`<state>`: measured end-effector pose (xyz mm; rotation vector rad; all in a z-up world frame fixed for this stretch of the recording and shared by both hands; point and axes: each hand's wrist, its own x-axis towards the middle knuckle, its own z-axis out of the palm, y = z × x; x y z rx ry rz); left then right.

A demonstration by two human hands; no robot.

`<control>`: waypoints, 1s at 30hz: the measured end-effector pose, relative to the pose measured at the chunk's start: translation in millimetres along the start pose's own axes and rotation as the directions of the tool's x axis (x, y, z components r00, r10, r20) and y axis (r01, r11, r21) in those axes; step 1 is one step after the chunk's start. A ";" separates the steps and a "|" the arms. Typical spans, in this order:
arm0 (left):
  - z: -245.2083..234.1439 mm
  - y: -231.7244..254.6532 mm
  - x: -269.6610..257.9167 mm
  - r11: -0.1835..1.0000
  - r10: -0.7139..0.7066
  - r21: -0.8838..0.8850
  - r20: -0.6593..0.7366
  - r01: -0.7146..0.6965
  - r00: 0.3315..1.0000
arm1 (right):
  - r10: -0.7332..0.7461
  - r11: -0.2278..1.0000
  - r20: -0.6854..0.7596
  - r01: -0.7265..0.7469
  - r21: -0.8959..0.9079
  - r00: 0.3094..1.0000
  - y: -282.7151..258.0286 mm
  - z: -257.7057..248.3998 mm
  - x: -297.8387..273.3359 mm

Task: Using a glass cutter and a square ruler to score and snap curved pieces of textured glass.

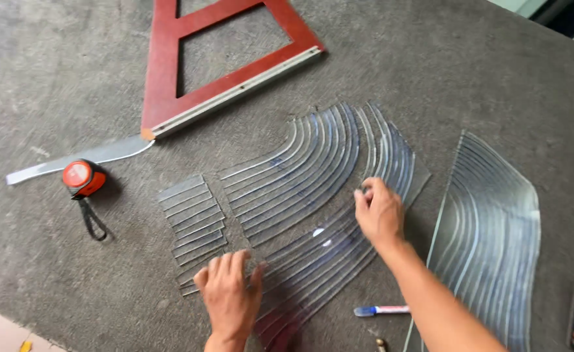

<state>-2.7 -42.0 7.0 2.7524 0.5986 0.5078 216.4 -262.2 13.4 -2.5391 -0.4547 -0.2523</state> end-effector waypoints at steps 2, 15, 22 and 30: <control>12.3 13.3 -1.5 1.000 0.014 0.001 0.092 -0.014 0.996 | 0.194 0.977 -0.001 -0.194 -0.087 0.981 17.6 -2.4 11.7; 43.7 5.8 -0.1 0.994 0.093 0.061 0.049 -0.096 0.994 | 0.554 0.831 0.315 -0.535 -0.154 0.770 4.8 19.2 48.7; 35.3 3.5 4.7 0.995 -0.081 0.051 0.014 0.080 0.997 | 0.597 0.772 0.373 -0.636 -0.026 0.710 -8.3 12.6 49.3; 42.3 1.5 3.5 0.955 -0.241 -0.182 -0.005 0.236 0.971 | 0.450 0.845 0.294 -0.509 0.164 0.843 21.5 28.2 33.9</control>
